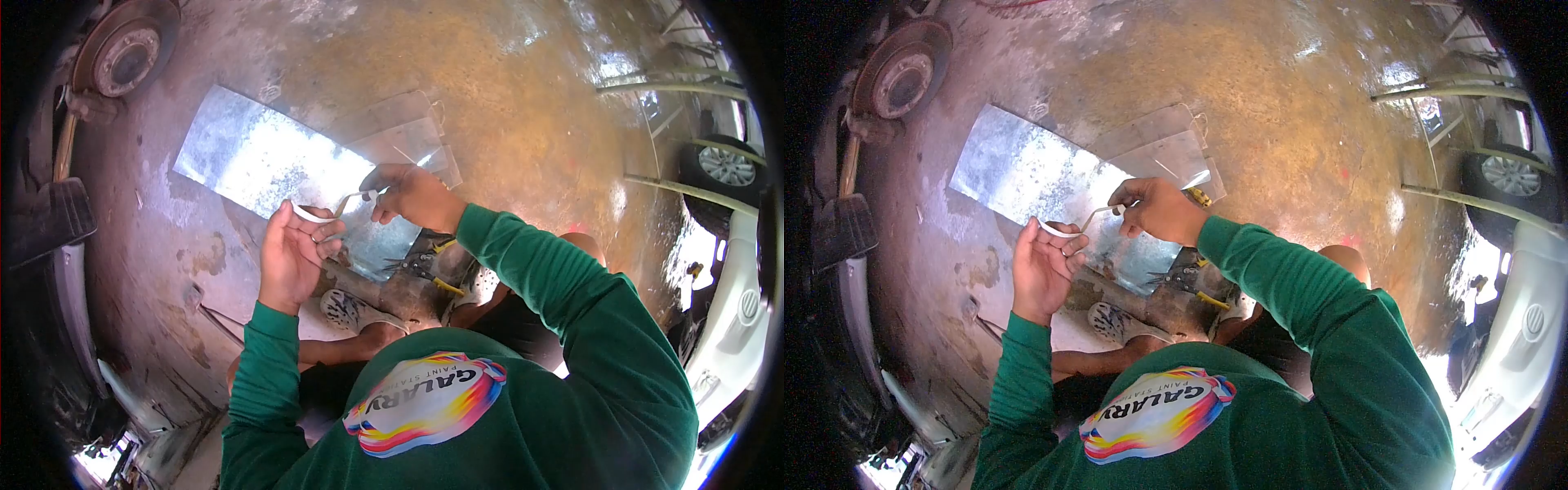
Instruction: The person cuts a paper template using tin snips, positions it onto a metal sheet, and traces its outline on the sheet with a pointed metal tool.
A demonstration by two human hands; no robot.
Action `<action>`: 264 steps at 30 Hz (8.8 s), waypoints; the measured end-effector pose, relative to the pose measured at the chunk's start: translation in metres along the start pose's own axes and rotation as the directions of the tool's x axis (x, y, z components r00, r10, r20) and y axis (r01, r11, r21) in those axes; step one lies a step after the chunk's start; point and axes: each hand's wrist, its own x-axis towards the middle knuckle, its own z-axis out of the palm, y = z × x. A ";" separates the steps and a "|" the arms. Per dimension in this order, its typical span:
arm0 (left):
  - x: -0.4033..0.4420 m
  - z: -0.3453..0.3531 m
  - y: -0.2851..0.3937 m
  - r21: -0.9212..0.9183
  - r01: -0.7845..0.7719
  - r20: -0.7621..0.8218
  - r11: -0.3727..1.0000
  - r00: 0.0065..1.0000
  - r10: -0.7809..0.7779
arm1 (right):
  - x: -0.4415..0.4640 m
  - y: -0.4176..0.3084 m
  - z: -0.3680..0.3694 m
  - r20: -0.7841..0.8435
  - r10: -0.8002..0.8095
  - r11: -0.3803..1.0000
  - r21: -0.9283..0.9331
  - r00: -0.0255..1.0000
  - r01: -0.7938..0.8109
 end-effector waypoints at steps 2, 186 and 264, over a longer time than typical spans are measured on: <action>0.002 -0.002 0.001 -0.035 0.002 -0.050 0.999 0.999 -0.004 | -0.001 0.000 0.000 0.031 0.013 0.999 -0.030 0.999 -0.012; 0.027 -0.288 -0.085 0.757 0.261 -0.508 0.599 0.812 0.289 | 0.051 0.113 -0.128 -0.419 0.345 0.914 -0.054 0.840 -0.403; 0.043 -0.196 0.118 0.235 -0.342 -0.516 0.910 0.749 0.415 | -0.071 -0.023 0.094 0.379 0.114 0.974 0.140 0.918 -0.179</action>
